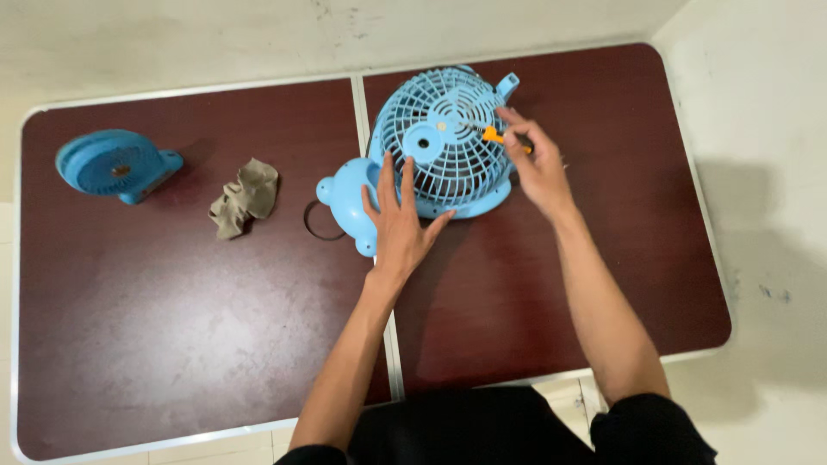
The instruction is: The person uses a screwdriver to tighten screws on the base and cage of a light blue bear-shaped desk fan. They rotate the fan to access different screw locations and continue tightening throughout the clip.
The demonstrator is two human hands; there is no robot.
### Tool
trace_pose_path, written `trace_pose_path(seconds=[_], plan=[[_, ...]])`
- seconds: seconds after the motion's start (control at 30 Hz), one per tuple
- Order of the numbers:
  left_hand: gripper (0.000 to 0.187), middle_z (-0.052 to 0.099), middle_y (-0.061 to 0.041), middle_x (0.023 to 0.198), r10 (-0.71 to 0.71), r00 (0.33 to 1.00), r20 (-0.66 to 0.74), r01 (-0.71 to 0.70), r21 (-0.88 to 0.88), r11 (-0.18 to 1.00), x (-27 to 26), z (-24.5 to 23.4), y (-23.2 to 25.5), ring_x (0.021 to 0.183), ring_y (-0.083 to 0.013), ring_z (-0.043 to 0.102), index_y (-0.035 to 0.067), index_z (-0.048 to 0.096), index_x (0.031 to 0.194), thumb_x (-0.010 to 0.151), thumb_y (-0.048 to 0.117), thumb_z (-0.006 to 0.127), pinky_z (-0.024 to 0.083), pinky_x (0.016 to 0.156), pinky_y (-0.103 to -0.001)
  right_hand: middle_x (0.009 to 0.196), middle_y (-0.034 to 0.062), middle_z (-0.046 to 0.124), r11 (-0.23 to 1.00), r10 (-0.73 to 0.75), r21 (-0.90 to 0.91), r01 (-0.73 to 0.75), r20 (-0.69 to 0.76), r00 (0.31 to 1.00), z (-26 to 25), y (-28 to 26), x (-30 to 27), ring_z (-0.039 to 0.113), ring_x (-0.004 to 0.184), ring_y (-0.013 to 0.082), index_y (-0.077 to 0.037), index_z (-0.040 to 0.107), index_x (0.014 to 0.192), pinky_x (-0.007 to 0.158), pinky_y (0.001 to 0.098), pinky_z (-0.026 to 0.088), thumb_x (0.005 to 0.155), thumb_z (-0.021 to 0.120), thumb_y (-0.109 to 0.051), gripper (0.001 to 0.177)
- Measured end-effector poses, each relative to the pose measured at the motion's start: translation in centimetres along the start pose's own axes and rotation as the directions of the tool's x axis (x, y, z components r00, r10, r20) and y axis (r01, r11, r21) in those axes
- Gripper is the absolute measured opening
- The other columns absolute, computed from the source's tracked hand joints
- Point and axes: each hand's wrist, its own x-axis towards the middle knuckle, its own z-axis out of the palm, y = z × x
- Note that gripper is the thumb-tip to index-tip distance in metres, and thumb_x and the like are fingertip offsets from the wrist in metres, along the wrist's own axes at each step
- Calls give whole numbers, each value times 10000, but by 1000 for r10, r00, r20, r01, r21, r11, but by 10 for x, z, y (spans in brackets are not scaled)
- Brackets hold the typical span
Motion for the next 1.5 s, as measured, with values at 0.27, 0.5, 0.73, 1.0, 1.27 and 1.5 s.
trace_pose_path(seconds=[0.27, 0.5, 0.73, 1.0, 1.27, 1.5], plan=[[938, 275, -197, 1663, 5, 1000, 4, -5, -85, 996, 10, -11, -11, 1537, -341, 303, 104, 398, 1552, 816, 460, 859, 84, 1217, -670, 1575, 114, 527, 996, 72, 56, -67, -82, 994, 19, -10, -18, 251, 1603, 319, -69, 638, 1096, 1299, 486, 181, 1092, 557, -319, 264], [612, 463, -158, 1592, 28, 999, -21, -31, -179, 983, 21, -25, -35, 1474, -311, 452, 113, 564, 1425, 923, 397, 768, 122, 1245, -605, 1636, 104, 446, 991, 135, 35, -132, -78, 988, 35, -26, -47, 181, 1622, 333, -85, 635, 1015, 1289, 554, 159, 1061, 592, -331, 254], [519, 524, -143, 1564, 26, 1000, -1, -26, -201, 979, 28, -37, -52, 1453, -303, 495, 112, 599, 1406, 963, 349, 730, 136, 1265, -591, 1677, 89, 378, 981, 193, 30, -191, -64, 979, 59, -39, -70, 97, 1626, 344, -110, 642, 975, 1269, 599, 129, 1056, 575, -360, 271], [731, 272, -206, 1697, 104, 991, -80, -121, -242, 963, 8, -33, -42, 1579, -402, 295, 108, 448, 1564, 958, 354, 776, 237, 1291, -550, 1605, 157, 479, 999, 40, -20, -41, -26, 999, 55, -47, -75, 308, 1563, 341, -54, 649, 1051, 1236, 513, 283, 1075, 616, -276, 226], [924, 83, -215, 1696, 295, 946, 134, -307, 76, 949, -28, -11, -34, 1551, -512, 19, 404, 459, 1529, 731, 467, 920, 129, 1224, -716, 977, 80, 762, 923, 287, -295, -246, 102, 953, 9, -99, -69, 754, 882, 179, -51, 630, 1114, 726, 320, 594, 960, 713, -188, 223], [1067, 109, -196, 1678, 225, 951, 210, -264, 182, 947, -30, -3, -33, 1533, -524, -3, 447, 434, 1530, 598, 474, 953, 105, 1189, -786, 1029, 93, 726, 830, 260, -552, -77, 262, 929, 23, -120, -70, 743, 814, 263, -92, 673, 1100, 687, 386, 606, 908, 732, -184, 221]])
